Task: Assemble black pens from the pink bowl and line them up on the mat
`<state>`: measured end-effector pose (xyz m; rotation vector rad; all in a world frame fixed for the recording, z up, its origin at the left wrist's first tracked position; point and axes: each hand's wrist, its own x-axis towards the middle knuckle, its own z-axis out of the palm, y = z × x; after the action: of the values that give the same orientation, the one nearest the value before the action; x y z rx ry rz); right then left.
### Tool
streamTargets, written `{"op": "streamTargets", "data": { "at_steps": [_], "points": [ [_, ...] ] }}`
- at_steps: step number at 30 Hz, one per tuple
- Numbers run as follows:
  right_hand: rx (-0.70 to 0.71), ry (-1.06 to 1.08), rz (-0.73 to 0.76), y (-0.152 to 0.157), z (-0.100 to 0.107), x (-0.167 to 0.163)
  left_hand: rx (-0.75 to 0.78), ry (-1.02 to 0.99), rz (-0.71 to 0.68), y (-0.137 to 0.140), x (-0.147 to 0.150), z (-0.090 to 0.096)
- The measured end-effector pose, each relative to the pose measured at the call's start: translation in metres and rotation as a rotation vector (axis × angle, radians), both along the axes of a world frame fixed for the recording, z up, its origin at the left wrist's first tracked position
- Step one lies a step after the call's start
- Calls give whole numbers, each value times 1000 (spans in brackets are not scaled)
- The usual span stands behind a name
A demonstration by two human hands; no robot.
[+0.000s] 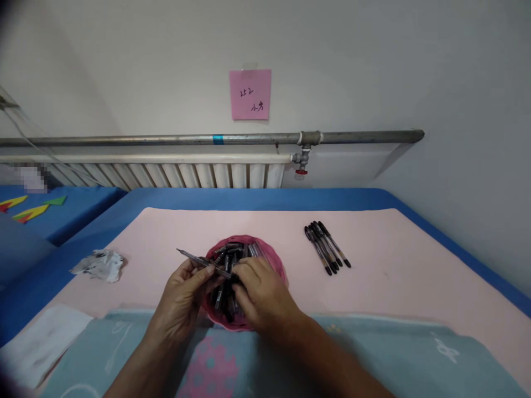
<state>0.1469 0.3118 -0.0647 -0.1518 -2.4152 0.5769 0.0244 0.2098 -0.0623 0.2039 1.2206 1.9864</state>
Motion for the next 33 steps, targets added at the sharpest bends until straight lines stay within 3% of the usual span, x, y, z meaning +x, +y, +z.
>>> {"op": "streamTargets", "data": {
  "at_steps": [2,9,14,23,26,31,33],
  "points": [
    [-23,-16,-4,0,0,1,-8,5,-1,0,0,0],
    [-307,-124,-58,-2,0,1,-10,12,0,-1,0,0],
    [-172,-82,-26,0,0,1,-31,30,-8,-1,0,-2],
    [-137,-115,16,-1,0,1,-40,81,-38,-2,0,-6],
    [-272,-153,0,-1,-1,1,-33,85,-47,-3,0,-6],
    [-610,-156,41,0,0,-2,-17,76,-87,-3,1,-3],
    [-641,-159,33,0,2,-2,-22,88,-86,-3,1,-2]
  ]
}}
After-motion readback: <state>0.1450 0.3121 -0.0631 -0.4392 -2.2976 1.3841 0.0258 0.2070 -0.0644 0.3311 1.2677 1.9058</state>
